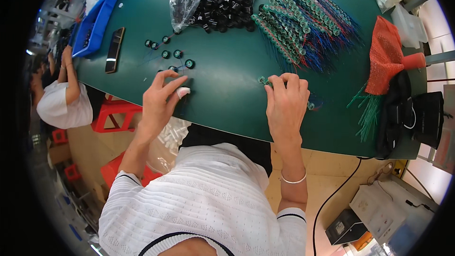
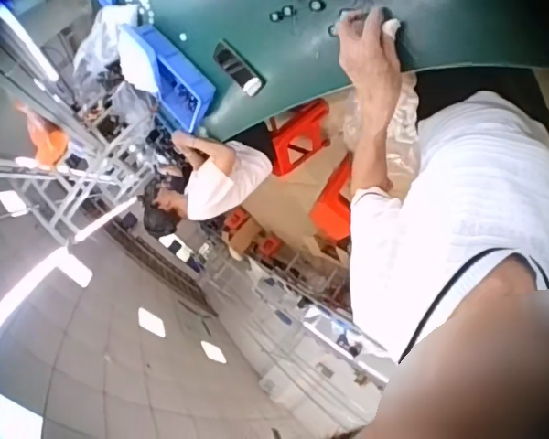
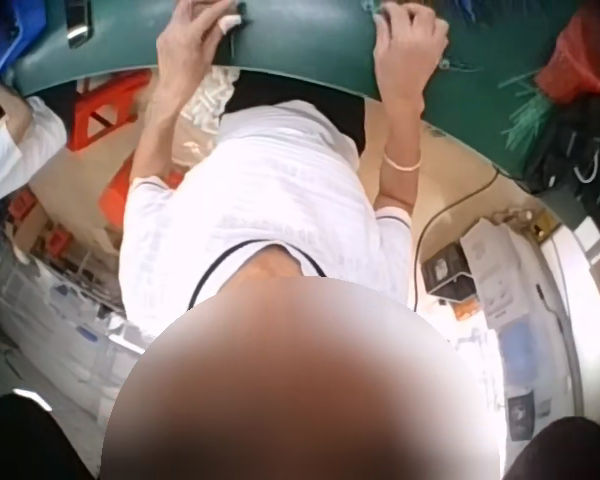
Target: Assembling small electronic components by snapping circular bases onto wire-lead pieces at a factory workbench.
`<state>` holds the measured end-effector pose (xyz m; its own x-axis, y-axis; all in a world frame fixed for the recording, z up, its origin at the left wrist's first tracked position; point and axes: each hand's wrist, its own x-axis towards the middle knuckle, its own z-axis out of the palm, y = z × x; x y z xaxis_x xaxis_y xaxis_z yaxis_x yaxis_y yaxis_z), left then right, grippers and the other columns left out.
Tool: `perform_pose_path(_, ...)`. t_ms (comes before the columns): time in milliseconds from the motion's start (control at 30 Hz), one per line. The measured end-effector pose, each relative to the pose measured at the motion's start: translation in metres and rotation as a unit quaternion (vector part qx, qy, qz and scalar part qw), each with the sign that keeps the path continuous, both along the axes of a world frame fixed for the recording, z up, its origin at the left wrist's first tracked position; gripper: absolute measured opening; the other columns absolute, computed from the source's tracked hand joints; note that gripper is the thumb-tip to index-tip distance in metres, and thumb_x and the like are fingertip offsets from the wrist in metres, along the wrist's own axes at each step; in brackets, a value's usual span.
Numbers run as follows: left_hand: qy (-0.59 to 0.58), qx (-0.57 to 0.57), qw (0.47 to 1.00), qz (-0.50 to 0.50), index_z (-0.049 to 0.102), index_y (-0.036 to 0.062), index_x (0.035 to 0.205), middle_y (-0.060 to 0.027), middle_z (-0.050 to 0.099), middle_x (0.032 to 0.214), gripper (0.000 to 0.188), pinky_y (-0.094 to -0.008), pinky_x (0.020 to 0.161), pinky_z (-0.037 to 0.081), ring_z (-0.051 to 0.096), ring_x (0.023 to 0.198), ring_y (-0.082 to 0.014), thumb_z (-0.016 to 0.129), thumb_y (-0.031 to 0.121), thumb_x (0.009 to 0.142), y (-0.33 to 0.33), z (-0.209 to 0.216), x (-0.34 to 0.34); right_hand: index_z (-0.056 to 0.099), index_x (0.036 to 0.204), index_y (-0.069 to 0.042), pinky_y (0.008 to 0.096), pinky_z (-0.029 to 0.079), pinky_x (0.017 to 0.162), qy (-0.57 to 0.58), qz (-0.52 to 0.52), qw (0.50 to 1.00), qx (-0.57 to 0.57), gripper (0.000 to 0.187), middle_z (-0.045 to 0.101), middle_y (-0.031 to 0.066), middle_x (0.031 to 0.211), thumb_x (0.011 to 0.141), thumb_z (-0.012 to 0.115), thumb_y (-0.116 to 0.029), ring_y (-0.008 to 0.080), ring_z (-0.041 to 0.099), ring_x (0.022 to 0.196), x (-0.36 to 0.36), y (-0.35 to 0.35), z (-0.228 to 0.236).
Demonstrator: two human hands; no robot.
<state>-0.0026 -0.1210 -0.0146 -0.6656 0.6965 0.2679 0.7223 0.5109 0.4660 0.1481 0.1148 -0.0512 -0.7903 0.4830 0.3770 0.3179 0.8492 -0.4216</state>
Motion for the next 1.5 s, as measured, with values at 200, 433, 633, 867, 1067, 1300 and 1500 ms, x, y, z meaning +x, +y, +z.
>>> perform_pose_path(200, 0.113, 0.064, 0.991, -0.027, 0.070, 0.0049, 0.097, -0.0082, 0.066, 0.084, 0.014, -0.0290, 0.057, 0.047, 0.060, 0.062, -0.0197, 0.070, 0.013, 0.085, 0.050, 0.027, -0.060, 0.059, 0.096, -0.008, 0.0385, 0.040, 0.083, 0.022, 0.011, 1.000, -0.013, 0.027, 0.059, 0.0056, 0.096, 0.075, 0.075, -0.006, 0.0248, 0.055, 0.094, 0.003, -0.005, -0.001)
perform_pose_path(433, 0.186, -0.068, 0.978, -0.070, 0.064, 0.0059, 0.101, -0.0092, 0.062, 0.082, 0.029, -0.0403, 0.067, 0.048, 0.062, 0.077, -0.0288, 0.071, 0.028, 0.083, 0.100, -0.025, -0.105, 0.061, 0.103, -0.008, 0.0380, 0.039, 0.086, 0.075, 0.013, 0.995, -0.057, 0.029, 0.064, 0.0033, 0.085, 0.076, 0.074, -0.006, 0.0231, 0.059, 0.087, 0.007, -0.014, 0.002)
perform_pose_path(633, 0.148, -0.052, 0.986, -0.060, 0.062, 0.0053, 0.099, -0.0112, 0.064, 0.085, 0.027, -0.0427, 0.068, 0.048, 0.063, 0.077, -0.0313, 0.070, 0.025, 0.083, 0.099, -0.026, -0.097, 0.062, 0.096, -0.008, 0.0394, 0.039, 0.087, 0.100, 0.037, 0.993, -0.049, 0.023, 0.063, 0.0041, 0.084, 0.076, 0.073, -0.005, 0.0226, 0.059, 0.088, 0.010, -0.013, 0.008)
perform_pose_path(867, -0.231, 0.098, 0.966, -0.064, 0.066, 0.0050, 0.105, -0.0067, 0.065, 0.093, 0.023, -0.0265, 0.069, 0.051, 0.062, 0.078, -0.0118, 0.070, 0.007, 0.082, 0.088, 0.017, -0.038, 0.060, 0.101, -0.004, 0.0361, 0.046, 0.068, 0.078, 0.015, 0.971, -0.224, 0.024, 0.060, 0.0079, 0.080, 0.080, 0.071, -0.004, 0.0263, 0.057, 0.073, 0.023, -0.024, 0.016)
perform_pose_path(1067, -0.634, 0.196, 0.743, -0.088, 0.060, -0.0027, 0.124, -0.0105, 0.066, 0.117, 0.034, -0.0238, 0.078, 0.053, 0.066, 0.095, -0.0131, 0.062, 0.006, 0.092, 0.071, 0.000, 0.019, 0.059, 0.113, -0.004, 0.0380, 0.044, 0.062, 0.049, 0.065, 0.989, -0.119, 0.026, 0.054, 0.0107, 0.080, 0.089, 0.064, -0.011, 0.0273, 0.052, 0.073, 0.018, -0.022, 0.028)
perform_pose_path(1300, -0.665, 0.190, 0.719, -0.066, 0.060, 0.0007, 0.127, -0.0098, 0.066, 0.114, 0.035, -0.0240, 0.077, 0.053, 0.067, 0.095, -0.0145, 0.062, 0.010, 0.093, 0.070, -0.016, 0.031, 0.062, 0.107, -0.002, 0.0378, 0.044, 0.063, 0.049, 0.096, 0.966, -0.235, 0.022, 0.054, 0.0106, 0.081, 0.089, 0.064, -0.014, 0.0281, 0.052, 0.073, 0.032, -0.024, 0.024)
perform_pose_path(1500, -0.631, 0.219, 0.738, -0.096, 0.061, 0.0002, 0.123, -0.0090, 0.067, 0.112, 0.031, -0.0242, 0.077, 0.054, 0.065, 0.094, -0.0120, 0.062, 0.011, 0.094, 0.072, -0.022, 0.036, 0.064, 0.102, -0.006, 0.0358, 0.044, 0.056, 0.076, 0.081, 0.938, -0.327, 0.017, 0.061, 0.0098, 0.077, 0.088, 0.066, -0.016, 0.0263, 0.056, 0.063, 0.033, -0.033, 0.022)
